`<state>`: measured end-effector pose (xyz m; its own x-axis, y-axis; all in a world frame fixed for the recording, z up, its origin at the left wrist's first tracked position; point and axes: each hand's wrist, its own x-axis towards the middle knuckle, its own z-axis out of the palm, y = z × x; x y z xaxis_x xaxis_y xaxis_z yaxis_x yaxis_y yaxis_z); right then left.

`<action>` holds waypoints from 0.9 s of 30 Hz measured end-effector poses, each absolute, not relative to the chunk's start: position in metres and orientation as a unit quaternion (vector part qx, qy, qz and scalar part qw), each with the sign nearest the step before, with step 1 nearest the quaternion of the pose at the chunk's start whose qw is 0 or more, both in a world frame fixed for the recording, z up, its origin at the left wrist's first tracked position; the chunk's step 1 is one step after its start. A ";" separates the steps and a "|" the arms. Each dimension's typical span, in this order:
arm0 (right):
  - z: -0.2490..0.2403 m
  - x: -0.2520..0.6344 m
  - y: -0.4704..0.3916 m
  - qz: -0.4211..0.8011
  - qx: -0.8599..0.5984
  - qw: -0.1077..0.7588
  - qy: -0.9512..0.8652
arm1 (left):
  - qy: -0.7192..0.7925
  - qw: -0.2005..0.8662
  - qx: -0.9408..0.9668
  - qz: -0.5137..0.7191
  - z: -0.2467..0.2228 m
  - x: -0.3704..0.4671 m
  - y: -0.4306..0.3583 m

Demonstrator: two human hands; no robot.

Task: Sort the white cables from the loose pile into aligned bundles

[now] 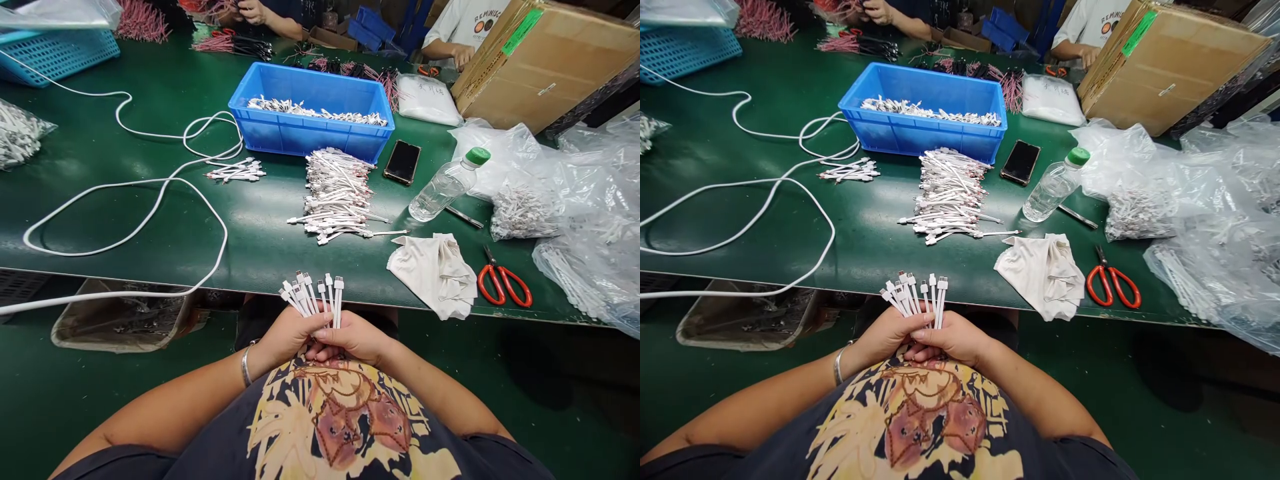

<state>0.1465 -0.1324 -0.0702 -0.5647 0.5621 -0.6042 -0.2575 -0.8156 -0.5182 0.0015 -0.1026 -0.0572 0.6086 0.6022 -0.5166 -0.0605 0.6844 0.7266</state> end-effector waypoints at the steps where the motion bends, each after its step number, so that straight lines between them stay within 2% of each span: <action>1: -0.071 0.146 -0.132 0.866 -0.399 0.236 -0.189 | 0.402 0.822 0.351 0.201 -0.056 0.001 -0.103; 12: -0.077 0.149 -0.135 0.885 -0.347 0.246 -0.190 | 0.436 0.786 0.377 0.222 -0.054 -0.004 -0.107; 19: -0.074 0.153 -0.134 0.910 -0.243 0.257 -0.216 | 0.436 0.816 0.336 0.176 -0.058 -0.009 -0.102; 27: -0.060 0.152 -0.130 0.917 -0.234 0.252 -0.202 | 0.366 0.868 0.283 0.183 -0.052 -0.014 -0.099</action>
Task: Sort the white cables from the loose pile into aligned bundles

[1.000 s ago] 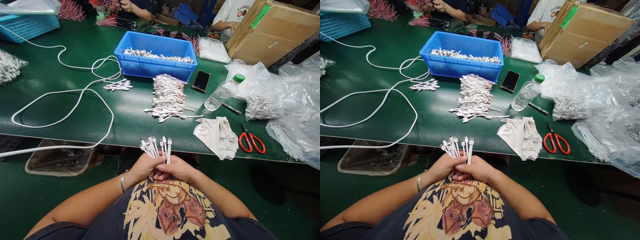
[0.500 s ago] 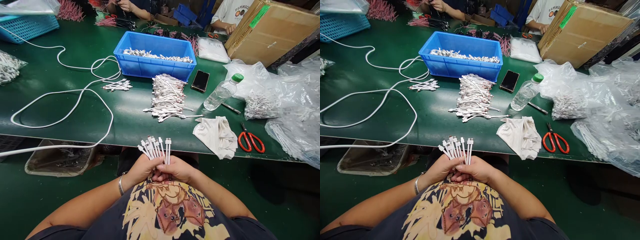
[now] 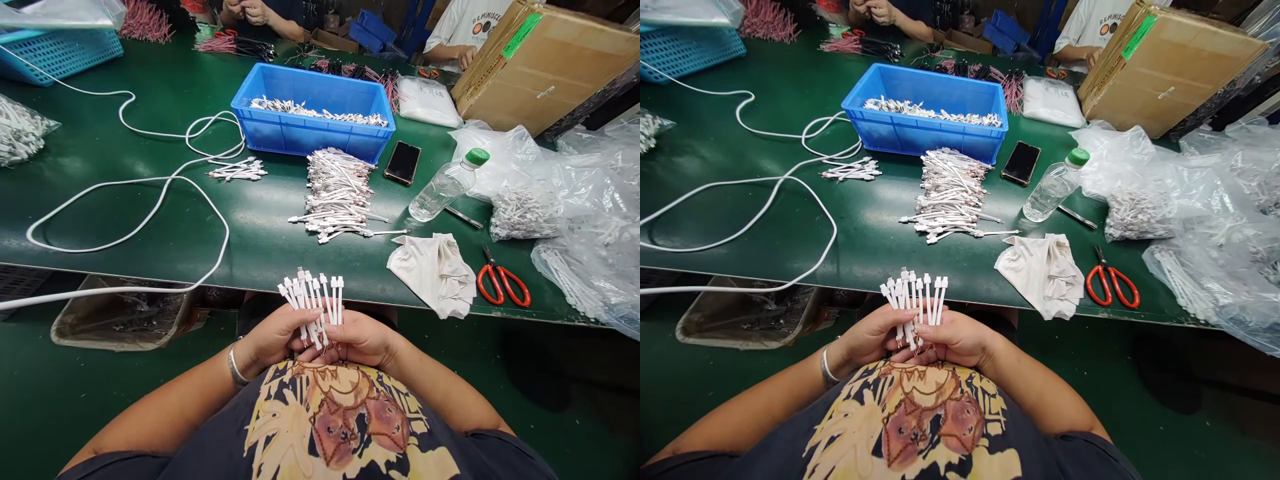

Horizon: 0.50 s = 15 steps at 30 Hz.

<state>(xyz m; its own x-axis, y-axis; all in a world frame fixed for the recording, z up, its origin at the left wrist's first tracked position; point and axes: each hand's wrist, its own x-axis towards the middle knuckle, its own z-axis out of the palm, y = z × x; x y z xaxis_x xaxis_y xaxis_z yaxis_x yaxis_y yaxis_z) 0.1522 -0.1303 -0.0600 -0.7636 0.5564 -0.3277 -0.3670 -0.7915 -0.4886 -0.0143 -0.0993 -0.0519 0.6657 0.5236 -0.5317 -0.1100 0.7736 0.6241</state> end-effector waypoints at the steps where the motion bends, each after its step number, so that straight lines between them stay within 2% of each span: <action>1: -0.059 0.152 -0.130 0.918 -0.231 0.253 -0.201 | 0.361 0.871 0.279 0.183 -0.051 -0.015 -0.099; 15: -0.071 0.144 -0.130 0.909 -0.281 0.255 -0.174 | 0.410 0.850 0.292 0.158 -0.074 -0.022 -0.098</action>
